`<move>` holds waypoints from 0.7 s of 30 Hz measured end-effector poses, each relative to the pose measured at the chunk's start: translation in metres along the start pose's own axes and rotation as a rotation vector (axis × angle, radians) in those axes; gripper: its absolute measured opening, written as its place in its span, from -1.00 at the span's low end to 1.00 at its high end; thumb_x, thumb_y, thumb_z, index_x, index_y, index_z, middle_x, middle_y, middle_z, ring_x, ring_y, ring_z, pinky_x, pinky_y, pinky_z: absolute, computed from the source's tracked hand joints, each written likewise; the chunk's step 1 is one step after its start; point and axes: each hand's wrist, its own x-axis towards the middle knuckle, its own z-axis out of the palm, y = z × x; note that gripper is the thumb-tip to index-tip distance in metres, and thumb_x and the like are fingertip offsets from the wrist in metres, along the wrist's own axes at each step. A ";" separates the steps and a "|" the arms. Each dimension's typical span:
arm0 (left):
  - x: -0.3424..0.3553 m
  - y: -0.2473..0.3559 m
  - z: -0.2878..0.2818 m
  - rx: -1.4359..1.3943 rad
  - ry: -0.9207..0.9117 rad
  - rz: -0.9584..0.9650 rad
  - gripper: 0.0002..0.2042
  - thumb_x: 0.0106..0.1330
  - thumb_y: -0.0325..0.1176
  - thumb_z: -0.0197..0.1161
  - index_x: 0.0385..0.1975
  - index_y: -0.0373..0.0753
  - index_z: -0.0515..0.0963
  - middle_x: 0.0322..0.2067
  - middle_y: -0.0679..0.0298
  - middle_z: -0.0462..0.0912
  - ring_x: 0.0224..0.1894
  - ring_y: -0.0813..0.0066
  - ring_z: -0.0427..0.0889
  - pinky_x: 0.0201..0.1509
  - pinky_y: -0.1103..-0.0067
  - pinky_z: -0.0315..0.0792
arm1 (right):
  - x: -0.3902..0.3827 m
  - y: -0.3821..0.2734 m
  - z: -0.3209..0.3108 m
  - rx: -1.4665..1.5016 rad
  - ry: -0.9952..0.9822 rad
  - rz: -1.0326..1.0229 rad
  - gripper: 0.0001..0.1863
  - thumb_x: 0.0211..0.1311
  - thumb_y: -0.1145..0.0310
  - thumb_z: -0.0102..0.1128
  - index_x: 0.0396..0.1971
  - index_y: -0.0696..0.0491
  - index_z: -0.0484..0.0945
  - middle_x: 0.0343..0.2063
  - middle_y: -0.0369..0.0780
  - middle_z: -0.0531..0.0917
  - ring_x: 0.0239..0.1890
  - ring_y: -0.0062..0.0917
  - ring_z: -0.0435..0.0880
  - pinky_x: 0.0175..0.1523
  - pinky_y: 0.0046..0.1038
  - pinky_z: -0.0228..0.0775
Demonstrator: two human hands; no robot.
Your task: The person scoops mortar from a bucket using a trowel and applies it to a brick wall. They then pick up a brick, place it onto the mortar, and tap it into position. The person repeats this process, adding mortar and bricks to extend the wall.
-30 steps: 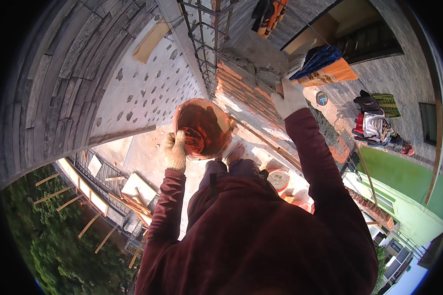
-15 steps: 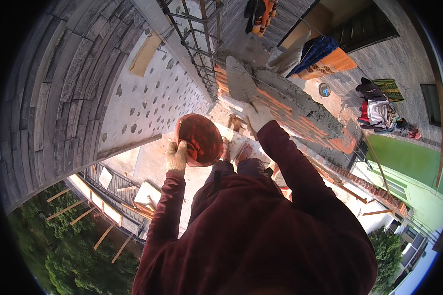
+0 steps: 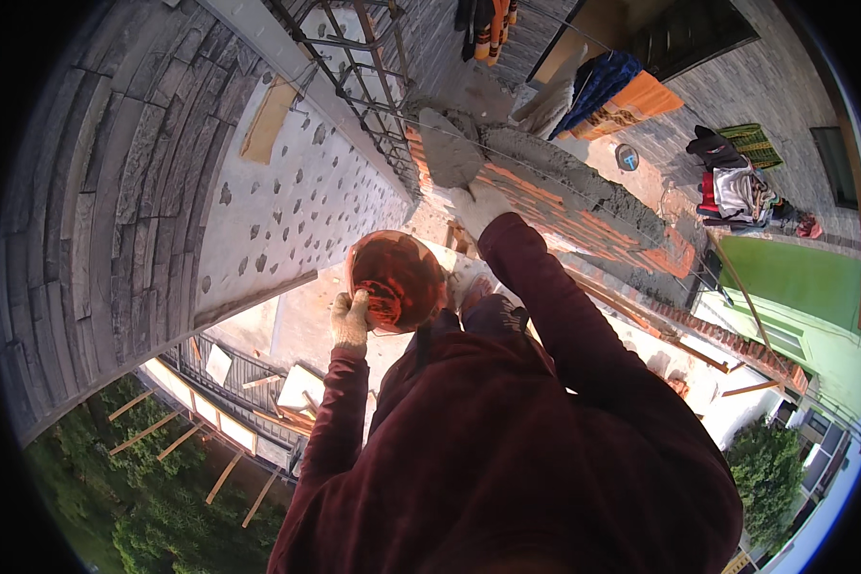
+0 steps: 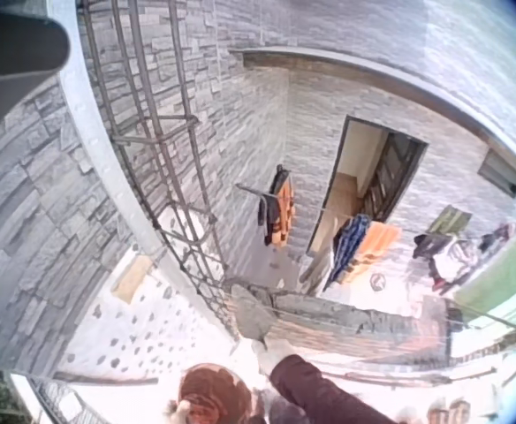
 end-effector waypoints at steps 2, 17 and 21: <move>-0.001 -0.001 0.004 0.035 -0.031 -0.015 -0.73 0.44 -0.23 0.31 -0.43 -0.18 0.41 -0.67 0.38 0.45 -0.69 0.62 0.38 -0.62 0.61 0.28 | 0.025 0.002 0.017 -0.130 0.143 -0.091 -0.39 0.37 -0.01 -0.09 -0.16 0.33 0.62 -0.12 0.29 0.64 0.01 0.12 0.66 0.19 -0.06 0.45; -0.014 -0.005 0.010 0.106 -0.044 -0.030 -0.74 0.43 -0.18 0.33 -0.34 -0.20 0.44 -0.67 0.35 0.48 -0.70 0.59 0.40 -0.62 0.62 0.28 | -0.095 0.112 -0.039 -0.132 0.179 -0.092 -0.59 0.45 0.11 -0.01 -0.14 0.22 0.49 -0.31 0.16 0.69 -0.21 0.11 0.69 -0.07 -0.01 0.51; -0.016 0.008 0.029 0.173 -0.085 -0.051 -0.72 0.42 -0.17 0.33 -0.36 -0.21 0.44 -0.66 0.35 0.48 -0.70 0.59 0.40 -0.62 0.62 0.27 | -0.086 0.119 -0.038 -0.085 0.212 -0.030 -0.59 0.45 0.12 0.01 -0.18 0.25 0.50 -0.32 0.19 0.70 -0.21 0.14 0.70 -0.04 0.03 0.52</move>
